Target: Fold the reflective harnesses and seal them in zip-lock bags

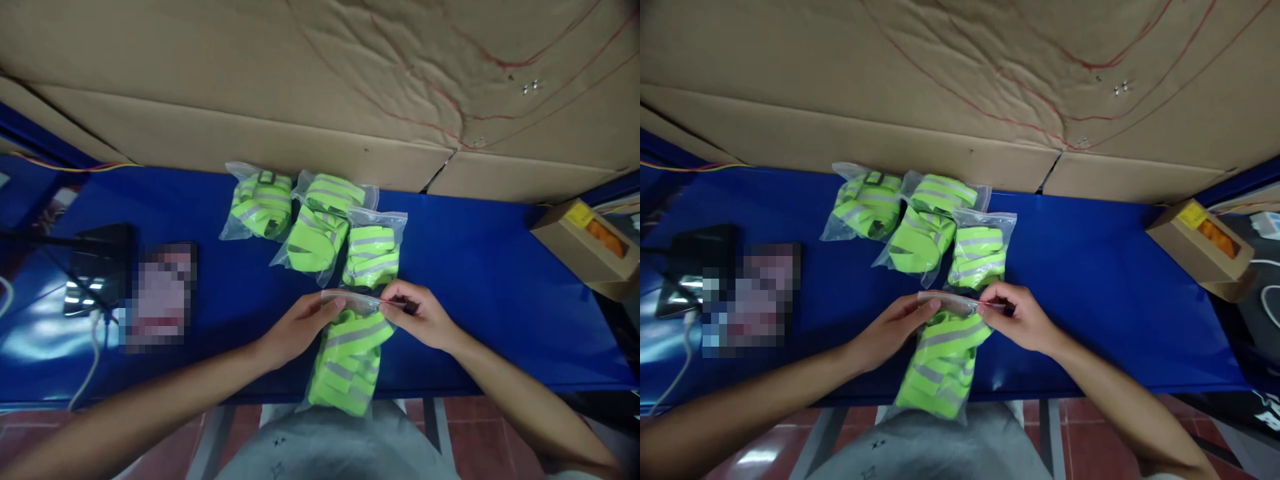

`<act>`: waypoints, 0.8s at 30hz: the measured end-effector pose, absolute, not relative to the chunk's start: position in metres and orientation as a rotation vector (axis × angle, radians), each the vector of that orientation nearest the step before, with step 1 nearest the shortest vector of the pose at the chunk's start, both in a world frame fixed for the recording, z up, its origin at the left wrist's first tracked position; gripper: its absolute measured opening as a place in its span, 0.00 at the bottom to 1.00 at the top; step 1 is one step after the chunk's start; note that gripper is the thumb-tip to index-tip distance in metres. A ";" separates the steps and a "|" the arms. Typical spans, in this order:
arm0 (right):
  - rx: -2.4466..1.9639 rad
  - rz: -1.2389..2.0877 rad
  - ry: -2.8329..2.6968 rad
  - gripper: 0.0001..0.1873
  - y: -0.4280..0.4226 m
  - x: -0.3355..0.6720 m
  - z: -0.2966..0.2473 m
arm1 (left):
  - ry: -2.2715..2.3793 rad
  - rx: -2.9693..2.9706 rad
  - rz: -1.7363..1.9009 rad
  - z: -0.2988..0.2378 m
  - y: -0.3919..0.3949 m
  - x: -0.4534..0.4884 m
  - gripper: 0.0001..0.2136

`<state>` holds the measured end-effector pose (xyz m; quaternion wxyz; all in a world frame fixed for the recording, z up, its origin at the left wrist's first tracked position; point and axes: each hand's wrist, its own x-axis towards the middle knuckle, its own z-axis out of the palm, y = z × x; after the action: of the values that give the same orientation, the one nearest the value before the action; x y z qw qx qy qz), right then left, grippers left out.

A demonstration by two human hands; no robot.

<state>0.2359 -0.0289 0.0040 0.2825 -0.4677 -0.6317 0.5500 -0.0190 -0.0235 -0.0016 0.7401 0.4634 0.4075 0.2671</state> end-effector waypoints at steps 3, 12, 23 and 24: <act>-1.309 1.518 -1.727 0.15 -0.028 0.237 0.006 | 0.827 1.044 0.579 -0.002 -0.022 -0.019 0.18; -1.392 1.639 -1.560 0.20 -0.023 0.242 0.015 | 0.770 0.645 0.471 -0.001 -0.023 -0.019 0.20; -1.361 1.537 -1.721 0.11 -0.032 0.240 0.021 | 0.718 0.988 0.473 0.008 -0.022 -0.015 0.21; -1.364 1.554 -1.698 0.12 -0.032 0.240 0.021 | 0.709 0.992 0.467 0.010 -0.022 -0.014 0.21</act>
<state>0.2397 -0.0324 0.0208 0.2308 -0.4959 -0.6175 0.5652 -0.0145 -0.0216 0.0095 0.7943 0.4614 0.3300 0.2174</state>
